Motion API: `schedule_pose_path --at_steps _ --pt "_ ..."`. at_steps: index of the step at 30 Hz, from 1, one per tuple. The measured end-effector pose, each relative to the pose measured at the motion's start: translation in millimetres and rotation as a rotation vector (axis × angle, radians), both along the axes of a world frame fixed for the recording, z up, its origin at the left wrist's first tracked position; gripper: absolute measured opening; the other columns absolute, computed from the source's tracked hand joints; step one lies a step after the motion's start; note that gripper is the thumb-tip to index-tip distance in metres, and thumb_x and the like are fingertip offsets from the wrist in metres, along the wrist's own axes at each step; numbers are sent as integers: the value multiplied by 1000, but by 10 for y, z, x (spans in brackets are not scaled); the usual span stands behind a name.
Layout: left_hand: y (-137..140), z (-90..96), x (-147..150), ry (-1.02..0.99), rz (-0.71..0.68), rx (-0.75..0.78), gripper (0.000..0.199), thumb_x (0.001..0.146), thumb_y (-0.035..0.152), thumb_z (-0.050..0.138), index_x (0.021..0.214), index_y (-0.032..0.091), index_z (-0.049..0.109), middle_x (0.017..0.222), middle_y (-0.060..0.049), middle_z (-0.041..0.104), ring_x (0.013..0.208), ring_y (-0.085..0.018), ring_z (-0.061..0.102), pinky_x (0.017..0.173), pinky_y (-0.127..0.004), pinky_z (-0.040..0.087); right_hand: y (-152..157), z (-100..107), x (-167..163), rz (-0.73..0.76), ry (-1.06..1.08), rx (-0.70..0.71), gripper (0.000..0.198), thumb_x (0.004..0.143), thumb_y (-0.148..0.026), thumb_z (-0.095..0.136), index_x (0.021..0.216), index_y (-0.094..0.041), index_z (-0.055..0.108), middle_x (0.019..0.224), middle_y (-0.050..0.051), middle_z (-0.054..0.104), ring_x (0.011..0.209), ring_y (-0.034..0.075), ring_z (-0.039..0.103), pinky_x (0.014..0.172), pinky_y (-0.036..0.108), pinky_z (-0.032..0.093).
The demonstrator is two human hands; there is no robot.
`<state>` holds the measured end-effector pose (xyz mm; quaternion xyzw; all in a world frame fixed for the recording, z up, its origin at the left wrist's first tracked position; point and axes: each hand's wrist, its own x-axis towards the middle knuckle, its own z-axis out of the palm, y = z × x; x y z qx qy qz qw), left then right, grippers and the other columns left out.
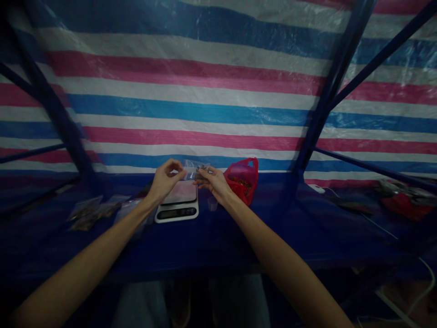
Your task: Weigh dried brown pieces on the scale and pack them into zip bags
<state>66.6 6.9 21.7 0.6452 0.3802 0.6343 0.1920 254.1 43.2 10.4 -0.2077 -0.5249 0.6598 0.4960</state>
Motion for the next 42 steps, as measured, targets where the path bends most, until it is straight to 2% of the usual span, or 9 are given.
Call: schedule_pose_path --at_steps 3,7,13,19,25,29,36,39,42 --pt "-5 13 -33 125 78 11 18 80 35 74 82 18 70 88 -3 64 80 -15 59 67 -26 44 8 -29 -5 -22 -3 45 36 74 -35 87 99 -18 65 91 4 77 64 16 75 46 18 54" --pt "-35 38 -25 154 107 -18 29 91 44 63 85 20 77 92 -5 65 87 -18 61 74 -29 46 -15 -21 0 -92 -48 110 41 74 -38 87 101 -20 63 89 4 77 69 19 77 46 19 54" --pt "2 3 1 144 105 -54 17 82 35 73 83 20 78 84 -3 63 82 -17 59 76 -29 44 -61 11 1 -74 -106 116 42 72 -41 87 98 -20 62 86 3 76 67 19 77 45 19 53" --pt "8 8 -11 35 57 -36 18 87 34 66 82 19 72 84 -2 67 82 -17 59 73 -28 42 -65 -2 -2 -73 -156 99 42 72 -42 87 97 -19 62 88 6 76 66 20 77 45 20 53" --pt "-115 75 20 276 141 119 12 89 30 66 89 21 74 88 -2 70 85 -18 56 81 -30 42 -31 -60 -32 -29 -92 56 42 71 -41 88 99 -20 64 94 6 76 69 20 77 46 20 53" --pt "-149 115 18 327 115 62 12 86 28 67 90 22 77 85 -3 72 86 -20 55 81 -32 43 -35 -32 -13 4 -41 -20 38 74 -41 86 98 -21 64 92 5 77 71 20 77 47 21 54" --pt "-159 163 -21 193 -39 74 17 86 34 68 90 23 80 77 -3 68 78 -19 54 75 -32 42 -157 91 -119 113 6 -117 22 82 -31 81 95 -19 67 82 2 77 65 16 74 44 18 52" --pt "-173 205 -39 59 -59 147 23 91 32 60 98 22 79 88 -4 68 85 -19 58 76 -31 43 -184 202 -97 74 68 -125 18 82 -29 80 91 -19 67 82 2 76 66 16 74 45 19 53" --pt "-165 229 -115 -4 15 231 27 94 28 51 98 22 77 95 -5 68 92 -20 60 78 -32 44 -158 384 214 -42 77 -55 19 81 -30 79 92 -19 67 85 3 76 68 16 74 45 18 52"
